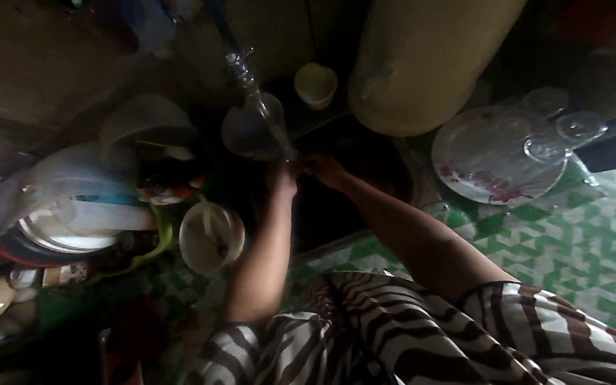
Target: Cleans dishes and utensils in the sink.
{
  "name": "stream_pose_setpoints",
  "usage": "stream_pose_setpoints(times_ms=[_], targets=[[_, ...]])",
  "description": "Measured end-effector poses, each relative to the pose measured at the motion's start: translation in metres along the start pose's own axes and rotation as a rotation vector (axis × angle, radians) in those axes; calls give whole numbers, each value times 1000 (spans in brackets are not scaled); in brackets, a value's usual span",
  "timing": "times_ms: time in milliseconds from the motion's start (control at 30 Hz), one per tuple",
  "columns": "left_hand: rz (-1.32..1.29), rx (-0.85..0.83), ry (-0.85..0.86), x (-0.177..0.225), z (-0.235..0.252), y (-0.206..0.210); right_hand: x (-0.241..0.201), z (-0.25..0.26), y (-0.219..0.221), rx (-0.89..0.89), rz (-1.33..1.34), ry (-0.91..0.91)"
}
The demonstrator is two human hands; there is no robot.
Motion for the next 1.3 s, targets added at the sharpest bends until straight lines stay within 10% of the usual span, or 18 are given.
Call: stream_pose_setpoints(times_ms=[433,1033,1300], targets=[[-195,67,209,65,-6,-30,19,14,6,-153,173,54],[-281,146,351,99,-28,-77,14,1,50,-44,1112,211],[8,340,402,88,-29,-77,-24,6,51,-63,-12,-121]])
Point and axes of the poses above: each hand's wrist, its own z-axis towards the middle knuckle, its own y-axis out of the palm, x = y × z, the point moved 6 cm from there along z, towards the middle knuckle, and after that the axes turned 5 degrees about -z, right-handed, at the moved point
